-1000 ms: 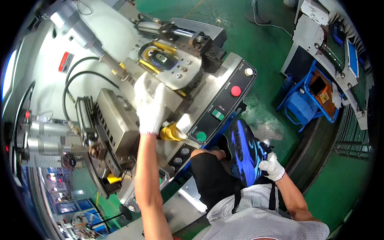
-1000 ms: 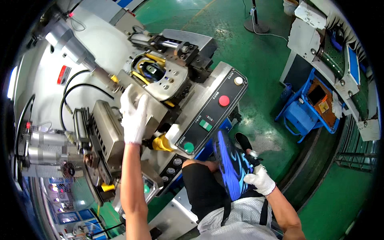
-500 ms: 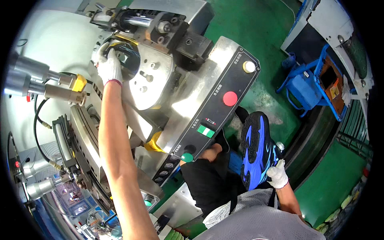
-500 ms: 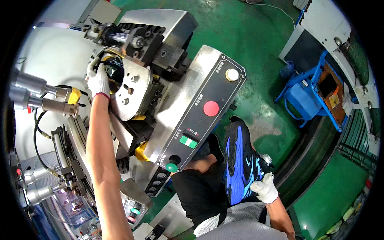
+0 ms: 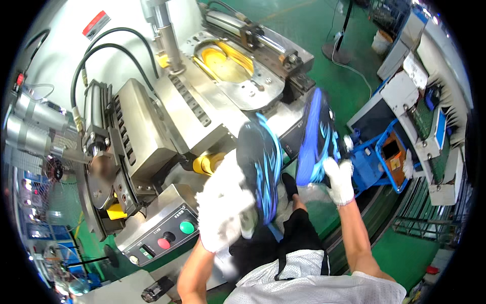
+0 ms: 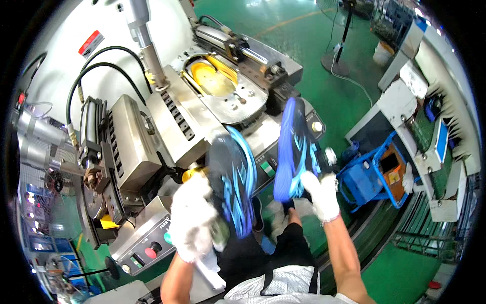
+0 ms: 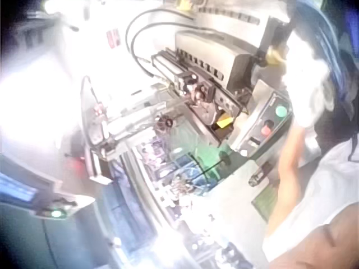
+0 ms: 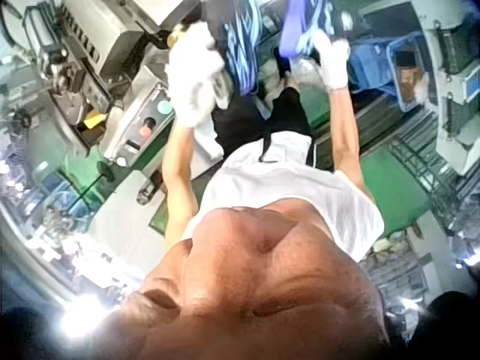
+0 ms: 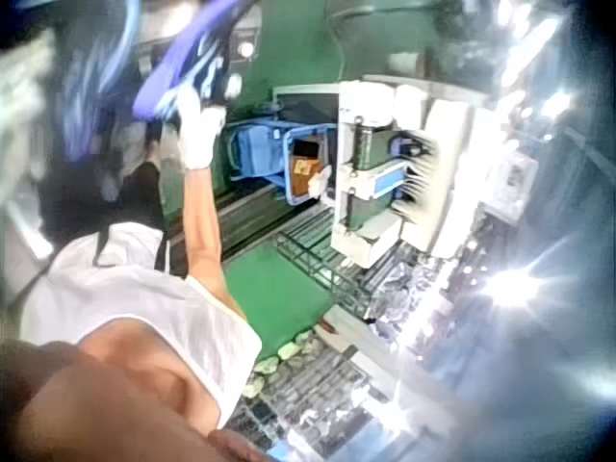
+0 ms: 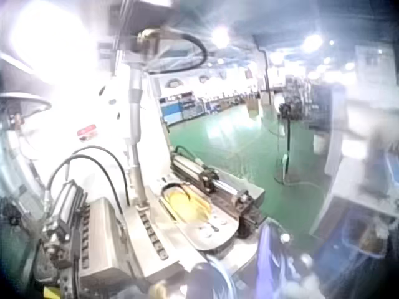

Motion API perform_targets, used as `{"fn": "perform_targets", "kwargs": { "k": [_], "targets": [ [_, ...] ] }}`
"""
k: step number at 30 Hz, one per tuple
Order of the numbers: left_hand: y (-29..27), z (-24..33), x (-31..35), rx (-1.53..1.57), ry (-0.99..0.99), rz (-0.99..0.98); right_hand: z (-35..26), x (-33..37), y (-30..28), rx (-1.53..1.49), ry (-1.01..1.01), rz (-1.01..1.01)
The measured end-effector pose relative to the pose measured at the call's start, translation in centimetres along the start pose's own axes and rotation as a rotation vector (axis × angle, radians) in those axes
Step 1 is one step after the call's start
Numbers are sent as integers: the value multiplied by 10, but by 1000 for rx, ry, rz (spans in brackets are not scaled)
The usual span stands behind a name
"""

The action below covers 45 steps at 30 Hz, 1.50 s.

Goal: The person, wearing white gloves, repeatedly places blue shoe components into a lasting machine, operates the machine via its buttons, and then transfers the processed components to a nearby conveyor belt.

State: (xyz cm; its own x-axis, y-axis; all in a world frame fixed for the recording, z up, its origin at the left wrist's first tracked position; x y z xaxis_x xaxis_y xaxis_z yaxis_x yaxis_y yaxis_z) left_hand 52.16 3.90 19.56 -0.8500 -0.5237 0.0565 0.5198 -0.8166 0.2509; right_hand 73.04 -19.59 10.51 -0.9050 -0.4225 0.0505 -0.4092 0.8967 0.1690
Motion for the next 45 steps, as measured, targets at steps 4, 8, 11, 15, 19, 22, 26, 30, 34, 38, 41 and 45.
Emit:
{"fn": "perform_targets", "kwargs": {
  "k": [4, 8, 11, 15, 19, 22, 26, 30, 34, 38, 41, 45],
  "targets": [
    [-44, -71, 108, -691, 321, -276, -87, -111, 98, 444, -154, -268],
    [-67, -99, 149, -797, 164, -365, -116, -235, 192, 714, -324, -368],
    [-81, -111, 167, -786, 126, -297, -119, -288, 269, 1181, -150, -478],
    [-95, -110, 160, -689, 81, -263, -12, -342, 311, 1494, -461, -329],
    [-109, -138, 172, -549, 18, -197, -3, -357, 312, 1588, -285, -456],
    [-105, -128, 166, -551, 49, -182, -8, -343, 320, 1622, -253, -410],
    [-104, -122, 169, -630, 30, -216, -35, -277, 307, 1437, -489, -462],
    [-101, -123, 169, -608, 86, -149, -53, -86, 240, 885, -794, -535],
    [-88, -145, 173, -541, 58, -136, 5, 25, 187, 816, -759, -687],
    [-75, -128, 168, -604, 32, -170, 85, 33, 175, 1211, -613, -678],
    [-62, -129, 169, -666, 41, -134, 88, 54, 147, 999, -555, -598],
    [-34, -129, 164, -713, 162, -34, 50, 144, 63, 771, -193, -712]
  ]
}}
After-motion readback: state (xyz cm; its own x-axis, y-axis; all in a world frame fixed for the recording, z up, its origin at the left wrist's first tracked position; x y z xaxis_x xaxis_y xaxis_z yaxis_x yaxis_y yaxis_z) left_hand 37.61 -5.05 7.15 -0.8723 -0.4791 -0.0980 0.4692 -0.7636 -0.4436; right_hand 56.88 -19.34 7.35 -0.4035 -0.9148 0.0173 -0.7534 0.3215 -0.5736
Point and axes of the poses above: each hand's wrist, its own x-axis away from the middle knuckle, its own y-axis out of the palm, z = x × y, the point moved 3 cm from there along -x, towards the middle knuckle, and after that the axes turned 4 degrees about -z, right-handed, at the moved point
